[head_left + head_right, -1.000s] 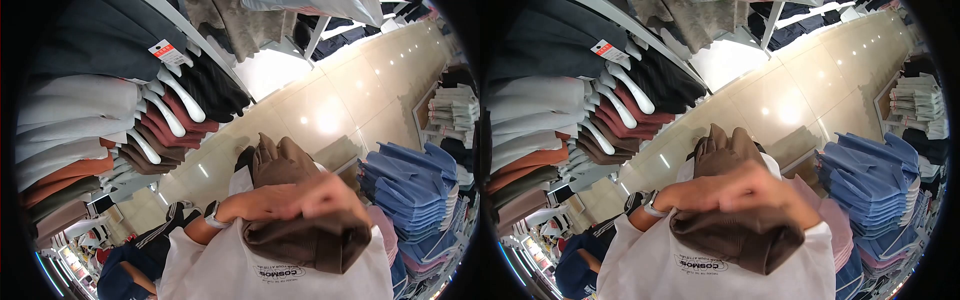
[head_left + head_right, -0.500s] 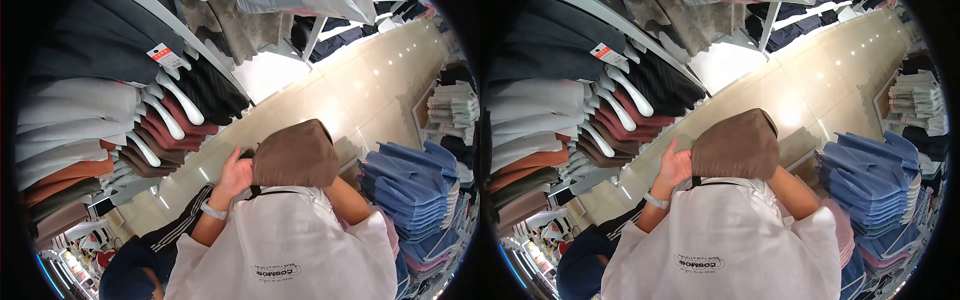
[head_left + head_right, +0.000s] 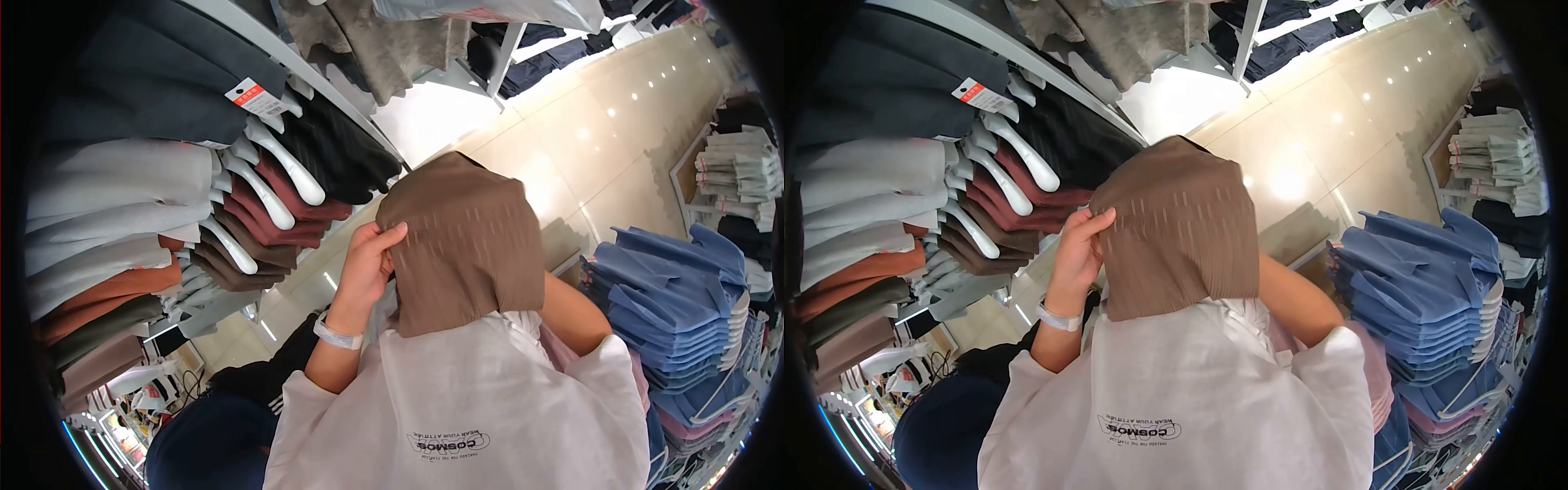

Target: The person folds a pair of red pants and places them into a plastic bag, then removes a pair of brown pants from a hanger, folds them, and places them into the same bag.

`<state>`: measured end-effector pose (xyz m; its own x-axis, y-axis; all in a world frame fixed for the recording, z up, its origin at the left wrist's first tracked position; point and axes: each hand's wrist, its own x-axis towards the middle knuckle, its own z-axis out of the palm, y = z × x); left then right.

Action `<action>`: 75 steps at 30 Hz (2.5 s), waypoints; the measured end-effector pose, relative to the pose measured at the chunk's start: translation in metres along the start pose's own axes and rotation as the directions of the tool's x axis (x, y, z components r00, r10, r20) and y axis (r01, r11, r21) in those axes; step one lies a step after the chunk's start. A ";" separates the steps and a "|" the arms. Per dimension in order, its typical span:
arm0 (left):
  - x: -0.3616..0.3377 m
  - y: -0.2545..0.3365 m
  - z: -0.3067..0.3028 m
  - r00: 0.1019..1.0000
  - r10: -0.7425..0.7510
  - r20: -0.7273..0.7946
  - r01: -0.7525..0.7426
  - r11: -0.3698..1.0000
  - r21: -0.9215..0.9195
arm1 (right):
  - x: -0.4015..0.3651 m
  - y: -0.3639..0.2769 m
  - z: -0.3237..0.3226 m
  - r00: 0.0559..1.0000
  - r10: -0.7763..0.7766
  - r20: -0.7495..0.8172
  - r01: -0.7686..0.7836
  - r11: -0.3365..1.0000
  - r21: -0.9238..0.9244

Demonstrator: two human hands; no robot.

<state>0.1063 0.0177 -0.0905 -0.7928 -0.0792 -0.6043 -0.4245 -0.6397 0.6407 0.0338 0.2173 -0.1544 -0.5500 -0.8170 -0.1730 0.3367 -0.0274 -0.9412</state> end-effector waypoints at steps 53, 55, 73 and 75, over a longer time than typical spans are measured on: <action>0.089 -0.112 0.027 0.201 -0.503 0.841 -0.299 0.785 0.542 | -0.039 -0.022 0.012 0.976 0.012 0.217 -0.014 1.000 0.008; 0.079 -0.100 0.018 0.284 -0.512 0.810 -0.280 0.764 0.581 | -0.045 -0.037 0.005 0.946 0.001 0.325 0.012 0.999 -0.037; 0.009 -0.087 -0.065 0.850 -0.359 0.386 -0.054 0.670 0.741 | -0.071 0.028 -0.024 0.907 0.352 0.233 -0.333 0.936 -0.117; 0.023 -0.099 -0.086 0.860 -0.423 0.285 0.066 0.646 0.760 | -0.084 0.028 -0.043 0.877 0.435 0.204 -0.380 0.888 -0.259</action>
<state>0.1678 0.0137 -0.2081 -0.6268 0.4202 -0.6561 -0.6592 0.1629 0.7341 0.0562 0.3099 -0.1789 -0.1799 -0.8459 -0.5020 0.3106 0.4354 -0.8450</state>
